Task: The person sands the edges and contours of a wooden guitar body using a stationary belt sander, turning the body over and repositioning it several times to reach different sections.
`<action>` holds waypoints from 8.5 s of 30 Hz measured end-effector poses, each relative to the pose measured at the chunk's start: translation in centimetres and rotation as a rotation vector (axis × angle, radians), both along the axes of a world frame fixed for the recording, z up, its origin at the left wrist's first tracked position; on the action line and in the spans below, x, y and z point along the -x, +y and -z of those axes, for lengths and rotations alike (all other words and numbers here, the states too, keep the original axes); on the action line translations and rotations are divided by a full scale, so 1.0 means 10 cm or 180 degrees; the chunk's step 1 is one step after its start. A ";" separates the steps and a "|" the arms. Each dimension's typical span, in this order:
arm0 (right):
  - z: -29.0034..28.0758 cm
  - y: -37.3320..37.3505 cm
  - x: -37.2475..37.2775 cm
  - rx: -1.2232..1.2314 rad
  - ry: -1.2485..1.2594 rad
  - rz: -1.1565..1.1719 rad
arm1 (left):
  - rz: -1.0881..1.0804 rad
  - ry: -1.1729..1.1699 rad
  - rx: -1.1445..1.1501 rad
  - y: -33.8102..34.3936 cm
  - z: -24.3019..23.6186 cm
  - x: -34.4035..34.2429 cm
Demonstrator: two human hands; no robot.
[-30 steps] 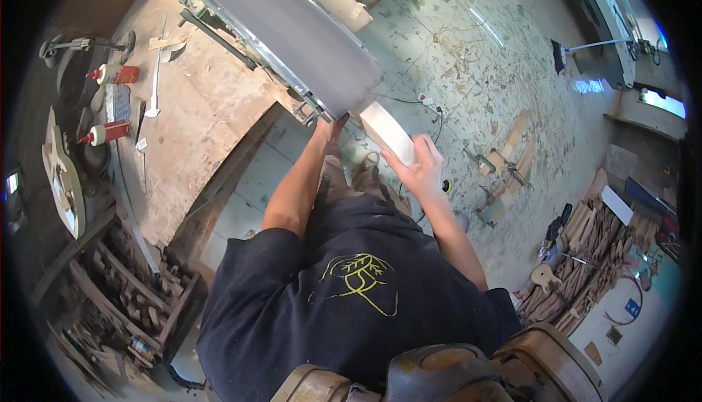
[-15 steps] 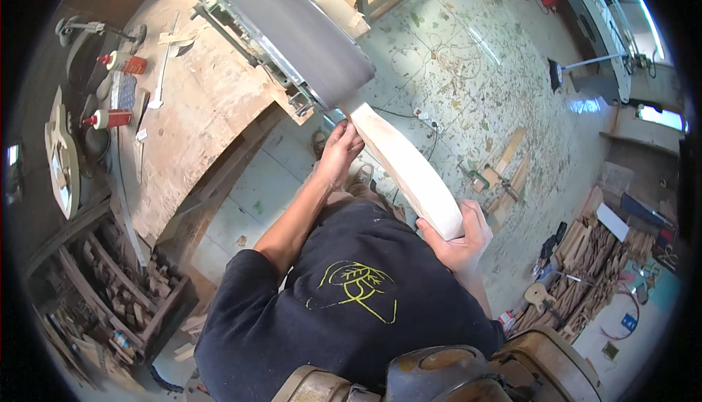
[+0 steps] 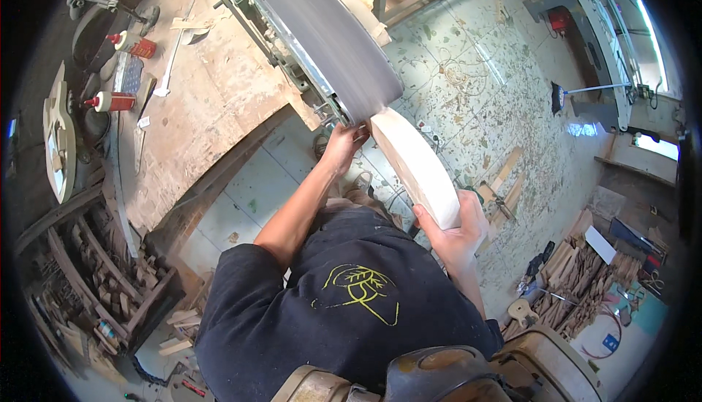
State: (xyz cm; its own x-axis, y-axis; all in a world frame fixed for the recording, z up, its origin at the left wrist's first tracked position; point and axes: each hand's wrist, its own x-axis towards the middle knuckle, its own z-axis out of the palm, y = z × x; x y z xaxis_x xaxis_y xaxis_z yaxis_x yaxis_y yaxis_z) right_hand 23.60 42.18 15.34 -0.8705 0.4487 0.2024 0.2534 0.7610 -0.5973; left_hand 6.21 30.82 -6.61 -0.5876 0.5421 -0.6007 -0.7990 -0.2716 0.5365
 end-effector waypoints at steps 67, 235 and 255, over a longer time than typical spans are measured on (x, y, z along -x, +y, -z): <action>-0.12 0.07 0.11 -0.0301 -0.0035 -0.0108 | 0.0286 0.0051 0.0064 0.05 -0.07 -0.05; -0.67 0.19 0.23 -0.0027 -0.0511 -0.0432 | -0.0738 0.0035 -0.1337 0.01 -0.20 -0.12; -0.66 0.20 0.26 -0.0021 -0.0407 -0.0318 | -0.0719 0.0374 -0.1210 0.11 -0.07 -0.07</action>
State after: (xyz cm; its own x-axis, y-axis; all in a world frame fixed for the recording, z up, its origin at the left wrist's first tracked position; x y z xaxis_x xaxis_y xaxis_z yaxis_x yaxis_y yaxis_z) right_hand 21.01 44.17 21.96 -0.9295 0.3577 0.0896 0.2501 0.7900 -0.5598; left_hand 6.92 31.92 -5.93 -0.7687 0.5615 -0.3062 -0.6368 -0.6271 0.4485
